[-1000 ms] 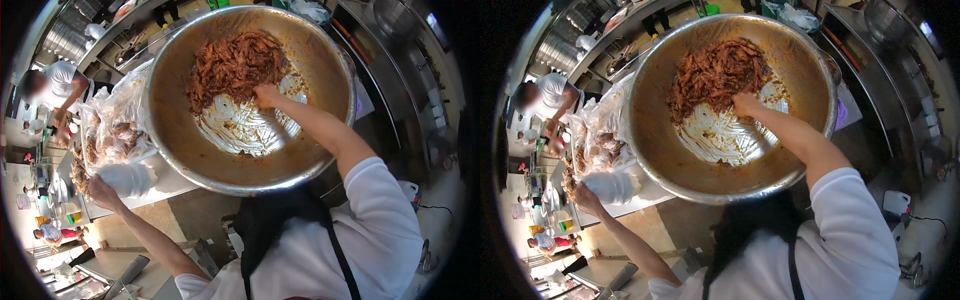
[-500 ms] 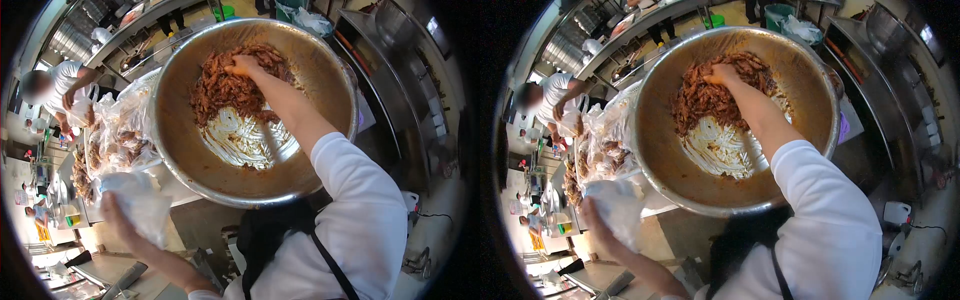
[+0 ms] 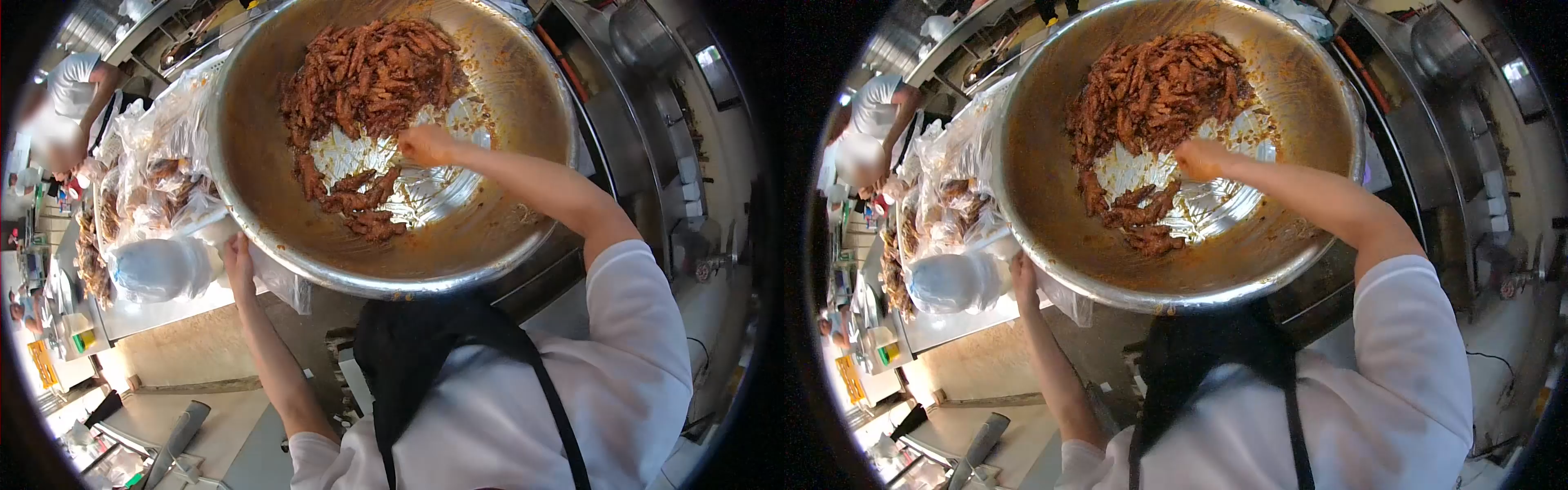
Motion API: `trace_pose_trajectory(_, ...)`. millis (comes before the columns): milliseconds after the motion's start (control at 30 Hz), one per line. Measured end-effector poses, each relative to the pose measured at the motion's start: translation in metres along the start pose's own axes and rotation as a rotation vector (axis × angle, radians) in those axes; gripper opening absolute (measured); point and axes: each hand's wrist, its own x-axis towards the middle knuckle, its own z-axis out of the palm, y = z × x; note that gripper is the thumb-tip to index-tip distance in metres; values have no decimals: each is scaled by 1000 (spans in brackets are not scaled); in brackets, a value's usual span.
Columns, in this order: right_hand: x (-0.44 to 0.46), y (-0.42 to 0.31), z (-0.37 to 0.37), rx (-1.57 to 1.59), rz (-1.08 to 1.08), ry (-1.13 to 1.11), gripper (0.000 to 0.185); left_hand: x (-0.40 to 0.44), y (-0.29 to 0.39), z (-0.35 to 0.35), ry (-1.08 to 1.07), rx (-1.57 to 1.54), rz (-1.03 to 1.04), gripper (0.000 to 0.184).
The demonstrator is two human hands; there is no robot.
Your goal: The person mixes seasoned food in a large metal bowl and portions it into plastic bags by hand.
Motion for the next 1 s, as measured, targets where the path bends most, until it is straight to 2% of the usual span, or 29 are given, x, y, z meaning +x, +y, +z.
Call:
trace_pose_trajectory(100,-10,-15,45,-232,-420,412,28,-15,34,-1,215,209,177,58)
trace_pose_trajectory(167,-3,-20,61,-308,-697,297,34,-45,61,0,256,267,301,57)
trace_pose_trajectory(233,-2,-20,77,-274,-593,240,32,-89,83,10,229,340,370,57)
trace_pose_trajectory(300,5,-14,80,-191,-459,196,31,-147,88,35,176,458,684,58)
trace_pose_trajectory(333,-8,-25,58,-80,-248,59,29,-166,80,45,175,549,652,57)
trace_pose_trajectory(433,-14,-29,56,188,-274,158,28,-178,30,66,222,672,550,55)
trace_pose_trajectory(500,-12,-47,73,149,-480,254,27,-158,1,58,305,544,480,51)
trace_pose_trajectory(533,-20,-62,62,52,-481,216,24,-154,5,49,297,461,447,43)
trace_pose_trajectory(633,10,-76,57,-43,-479,401,25,-140,20,18,364,453,397,37)
trace_pose_trajectory(733,52,-83,65,-328,-642,415,28,-140,51,6,338,482,294,35)
trace_pose_trajectory(833,66,-66,60,-396,-463,331,28,-139,41,-2,494,344,398,34)
trace_pose_trajectory(867,69,-56,53,-233,-330,225,29,-150,41,-10,464,378,361,35)
trace_pose_trajectory(967,25,-58,60,-18,-482,267,34,-165,29,-32,446,523,-58,35)
trace_pose_trajectory(1000,8,-67,77,-10,-595,187,38,-167,18,-28,566,562,79,35)
